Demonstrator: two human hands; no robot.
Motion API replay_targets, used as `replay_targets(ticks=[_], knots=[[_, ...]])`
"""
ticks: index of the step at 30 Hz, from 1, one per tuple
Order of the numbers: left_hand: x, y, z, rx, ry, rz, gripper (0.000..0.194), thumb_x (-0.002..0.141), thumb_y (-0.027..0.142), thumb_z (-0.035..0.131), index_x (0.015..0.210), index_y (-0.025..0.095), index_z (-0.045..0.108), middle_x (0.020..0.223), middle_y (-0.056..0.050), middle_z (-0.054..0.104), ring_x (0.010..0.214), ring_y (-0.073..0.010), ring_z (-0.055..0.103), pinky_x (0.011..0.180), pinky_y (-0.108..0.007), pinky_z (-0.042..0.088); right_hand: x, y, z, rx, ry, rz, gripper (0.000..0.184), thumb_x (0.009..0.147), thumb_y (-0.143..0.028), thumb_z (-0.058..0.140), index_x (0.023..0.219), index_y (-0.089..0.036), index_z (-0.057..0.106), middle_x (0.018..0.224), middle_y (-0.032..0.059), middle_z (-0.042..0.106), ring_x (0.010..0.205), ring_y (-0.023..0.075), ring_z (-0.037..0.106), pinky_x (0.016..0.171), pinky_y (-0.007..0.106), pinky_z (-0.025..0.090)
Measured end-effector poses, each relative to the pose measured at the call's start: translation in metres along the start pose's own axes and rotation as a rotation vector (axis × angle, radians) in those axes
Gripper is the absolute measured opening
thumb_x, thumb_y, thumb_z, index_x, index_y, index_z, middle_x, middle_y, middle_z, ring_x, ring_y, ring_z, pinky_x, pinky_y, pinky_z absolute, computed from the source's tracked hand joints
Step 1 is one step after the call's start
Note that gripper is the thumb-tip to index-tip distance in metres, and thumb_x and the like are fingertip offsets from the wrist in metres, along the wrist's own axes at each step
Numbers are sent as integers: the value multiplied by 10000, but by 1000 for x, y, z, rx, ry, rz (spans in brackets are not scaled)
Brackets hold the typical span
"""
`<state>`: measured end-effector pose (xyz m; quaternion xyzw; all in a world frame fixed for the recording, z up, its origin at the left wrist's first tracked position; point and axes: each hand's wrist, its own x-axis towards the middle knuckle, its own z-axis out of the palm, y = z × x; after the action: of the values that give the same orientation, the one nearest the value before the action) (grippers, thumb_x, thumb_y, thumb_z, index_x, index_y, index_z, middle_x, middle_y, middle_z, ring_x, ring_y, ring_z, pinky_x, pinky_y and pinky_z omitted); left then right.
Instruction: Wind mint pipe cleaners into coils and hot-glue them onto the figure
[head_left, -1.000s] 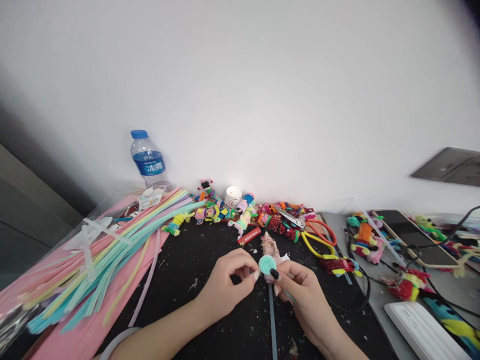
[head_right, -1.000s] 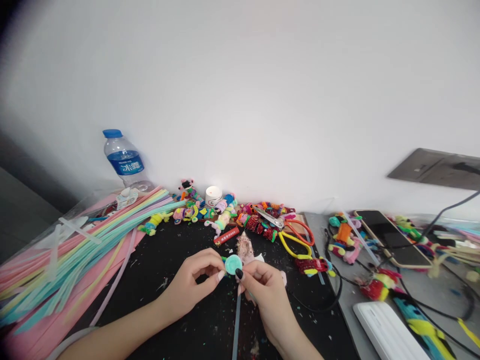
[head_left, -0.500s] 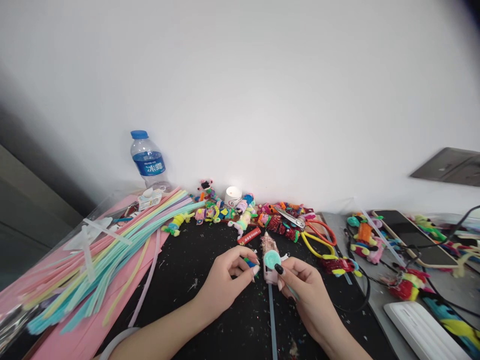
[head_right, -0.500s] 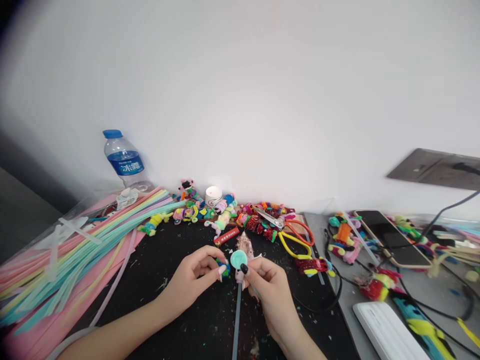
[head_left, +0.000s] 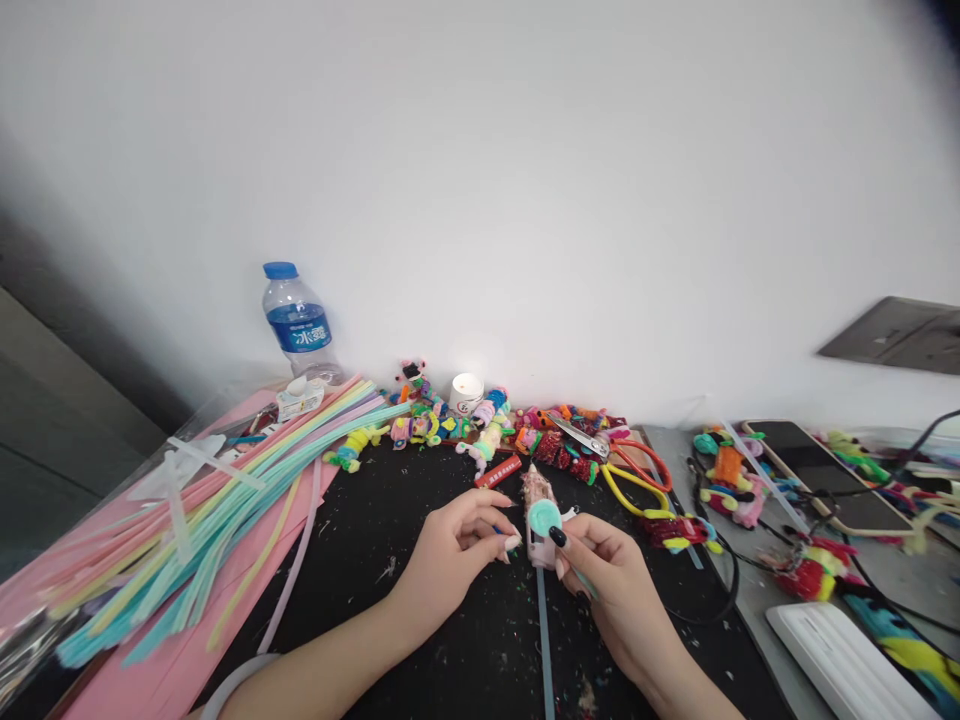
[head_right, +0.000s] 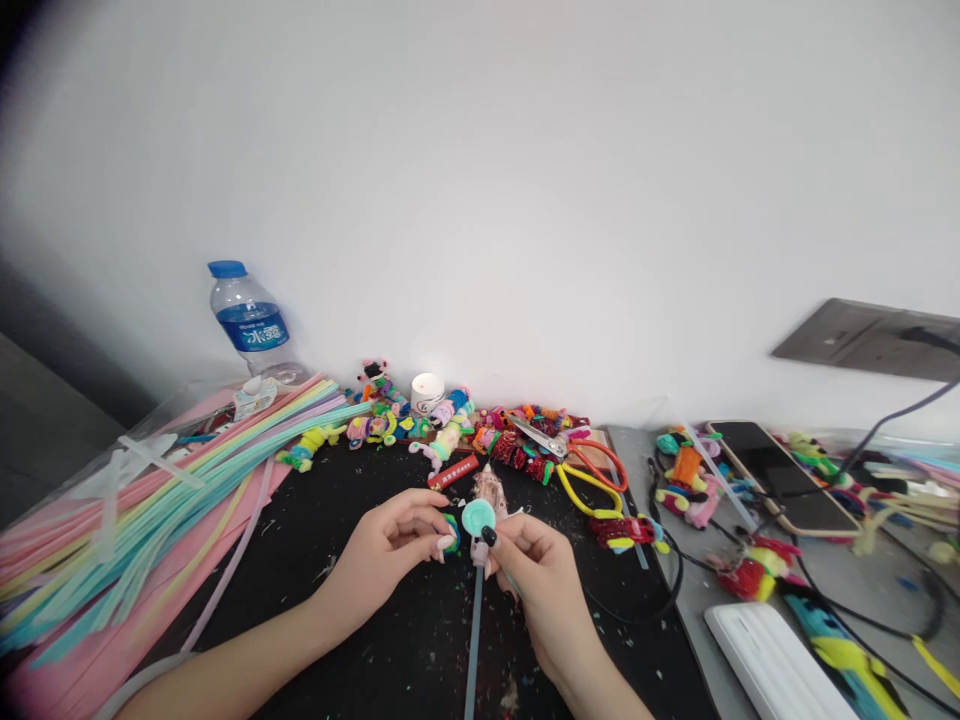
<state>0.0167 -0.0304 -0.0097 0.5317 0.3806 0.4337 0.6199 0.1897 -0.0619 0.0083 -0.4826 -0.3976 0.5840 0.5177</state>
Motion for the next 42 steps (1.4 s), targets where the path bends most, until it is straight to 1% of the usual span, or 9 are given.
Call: replay_targets(ticks=[7, 13, 17, 22, 27, 31, 34, 38, 42], knots=[[-1, 5, 0, 104, 37, 34, 49, 702, 184, 652, 709, 137, 666, 657, -19, 642, 606, -149, 596, 598, -253, 473, -1, 0, 0, 5, 3, -16, 253, 717, -321, 709, 571, -137, 616, 488, -29, 531, 413, 42, 294, 432, 211, 191], [-1, 8, -2, 162, 82, 70, 176, 788, 276, 577, 661, 155, 571, 556, 30, 550, 547, -119, 530, 558, -231, 423, -2, -1, 1, -19, 6, -14, 277, 712, -340, 709, 553, -141, 603, 502, -17, 551, 424, 54, 297, 442, 219, 185], [1, 5, -2, 79, 88, 71, 238, 840, 338, 499, 676, 167, 495, 589, 29, 556, 550, -119, 543, 577, -250, 451, -2, 0, 1, -34, 4, -22, 292, 709, -354, 711, 541, -143, 599, 484, -22, 523, 427, 61, 294, 443, 226, 179], [2, 4, -1, -35, 71, 33, 296, 874, 401, 419, 748, 152, 517, 722, -19, 606, 622, -135, 583, 592, -271, 483, -1, 2, 0, -35, -7, -21, 267, 716, -338, 708, 562, -139, 617, 514, -6, 561, 425, 56, 309, 433, 220, 188], [2, 5, -2, -68, 107, 10, 349, 882, 422, 386, 714, 146, 519, 735, -38, 613, 629, -137, 580, 569, -262, 485, -2, 2, 0, -23, -16, -16, 267, 733, -327, 698, 562, -141, 612, 513, -14, 556, 426, 51, 296, 443, 220, 186], [3, 6, -3, -104, 117, 2, 356, 871, 425, 404, 662, 150, 489, 843, -76, 660, 627, -130, 592, 567, -256, 490, -3, 2, -1, -18, -22, -17, 259, 741, -326, 691, 573, -144, 613, 515, -16, 555, 429, 55, 294, 443, 220, 182], [4, 7, -3, -128, 109, -34, 276, 860, 406, 443, 771, 156, 518, 904, -82, 686, 714, -158, 643, 637, -282, 511, -3, 3, -1, -24, -21, -13, 258, 735, -331, 694, 576, -144, 614, 518, -13, 558, 427, 55, 300, 440, 221, 182], [5, 7, -3, -148, 110, -69, 200, 813, 344, 549, 914, 175, 511, 925, -77, 712, 807, -196, 675, 730, -318, 509, -2, 3, -1, -25, -16, -1, 266, 724, -337, 703, 572, -137, 616, 529, -3, 573, 420, 46, 305, 437, 218, 184], [6, 6, -3, -126, 131, -56, 217, 736, 282, 644, 880, 163, 535, 837, -62, 725, 781, -203, 673, 725, -319, 501, -1, 3, 0, -15, -13, 1, 247, 718, -330, 711, 587, -139, 624, 516, -10, 568, 420, 45, 311, 436, 214, 180]])
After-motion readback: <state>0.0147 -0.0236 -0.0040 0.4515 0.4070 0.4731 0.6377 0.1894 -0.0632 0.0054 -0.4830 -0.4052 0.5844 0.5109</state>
